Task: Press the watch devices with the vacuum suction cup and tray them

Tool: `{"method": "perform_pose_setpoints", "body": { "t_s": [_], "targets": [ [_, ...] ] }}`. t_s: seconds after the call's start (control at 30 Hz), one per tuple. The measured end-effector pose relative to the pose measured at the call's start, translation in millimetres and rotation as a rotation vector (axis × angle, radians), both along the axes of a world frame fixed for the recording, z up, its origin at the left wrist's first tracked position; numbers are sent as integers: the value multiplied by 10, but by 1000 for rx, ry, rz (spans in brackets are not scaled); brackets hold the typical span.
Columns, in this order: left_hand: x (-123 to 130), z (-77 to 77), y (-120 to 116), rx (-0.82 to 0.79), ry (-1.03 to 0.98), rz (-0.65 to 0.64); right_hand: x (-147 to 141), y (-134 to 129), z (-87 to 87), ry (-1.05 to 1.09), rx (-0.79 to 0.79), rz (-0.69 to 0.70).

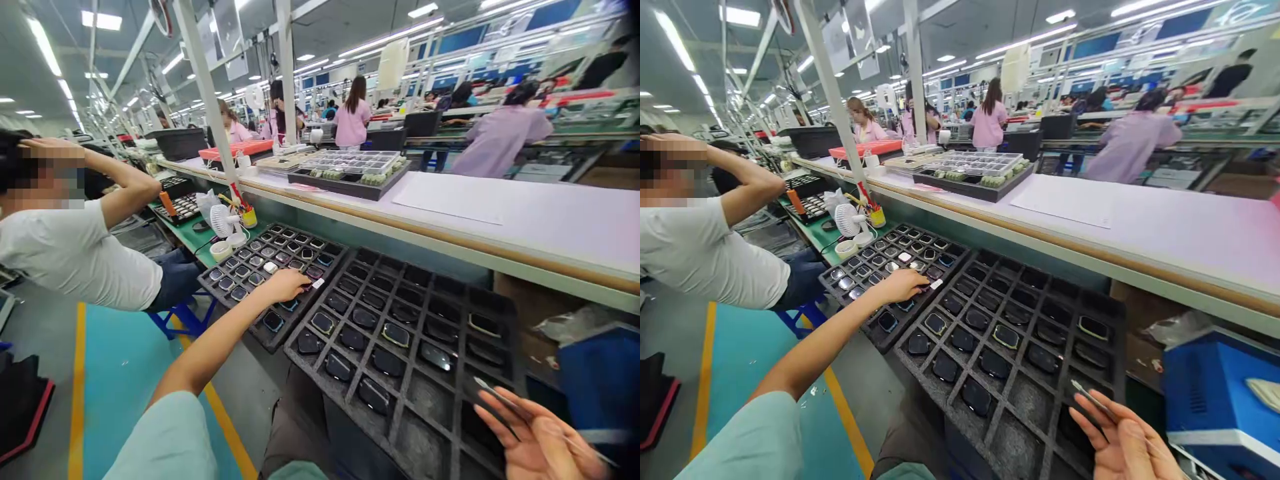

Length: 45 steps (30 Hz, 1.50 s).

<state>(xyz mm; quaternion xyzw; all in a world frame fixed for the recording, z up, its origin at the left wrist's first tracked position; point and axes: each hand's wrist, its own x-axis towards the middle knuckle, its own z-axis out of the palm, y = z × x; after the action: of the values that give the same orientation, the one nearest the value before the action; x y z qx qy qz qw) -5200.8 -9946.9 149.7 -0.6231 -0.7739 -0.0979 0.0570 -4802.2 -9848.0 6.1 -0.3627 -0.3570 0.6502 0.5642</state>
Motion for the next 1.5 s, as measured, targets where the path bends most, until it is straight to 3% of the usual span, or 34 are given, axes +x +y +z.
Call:
{"method": "perform_pose_setpoints", "body": {
  "t_s": [0.1, 0.17, 0.23, 0.3, 0.4, 0.5, 0.7, 0.8, 1.0, 1.27, 1.5],
  "targets": [
    [108, 23, -66, 25, -75, 52, 2, 19, -56, 28, -21, -60],
    [346, 45, -89, 88, -105, 96, 0, 16, -60, 74, -9, -68],
    [757, 10, -44, 219, -241, 82, -8, -1, -32, 104, 24, -67],
    [1289, -115, 86, 393, -598, -32, -12, -43, 30, 97, 68, -96],
    [2065, -392, 309, 385, -1051, -155, -14, -143, 161, -10, 133, -201],
    [2476, -596, 443, 312, -1278, -131, -56, -172, 263, -147, 207, -271],
    [2460, -696, 624, 235, -1398, -119, -129, -72, 300, -126, 422, -284],
    [2477, -679, 597, 244, -1359, -102, -120, -94, 298, -113, 440, -235],
    [2566, -661, 585, 316, -1485, -20, -114, -110, 272, -104, 471, -221],
    [2636, -723, 580, 329, -1250, -180, -92, -112, 285, -121, 529, -214],
    [2608, -747, 587, 312, -1191, -208, -78, -89, 283, -157, 491, -210]
  ]
}}
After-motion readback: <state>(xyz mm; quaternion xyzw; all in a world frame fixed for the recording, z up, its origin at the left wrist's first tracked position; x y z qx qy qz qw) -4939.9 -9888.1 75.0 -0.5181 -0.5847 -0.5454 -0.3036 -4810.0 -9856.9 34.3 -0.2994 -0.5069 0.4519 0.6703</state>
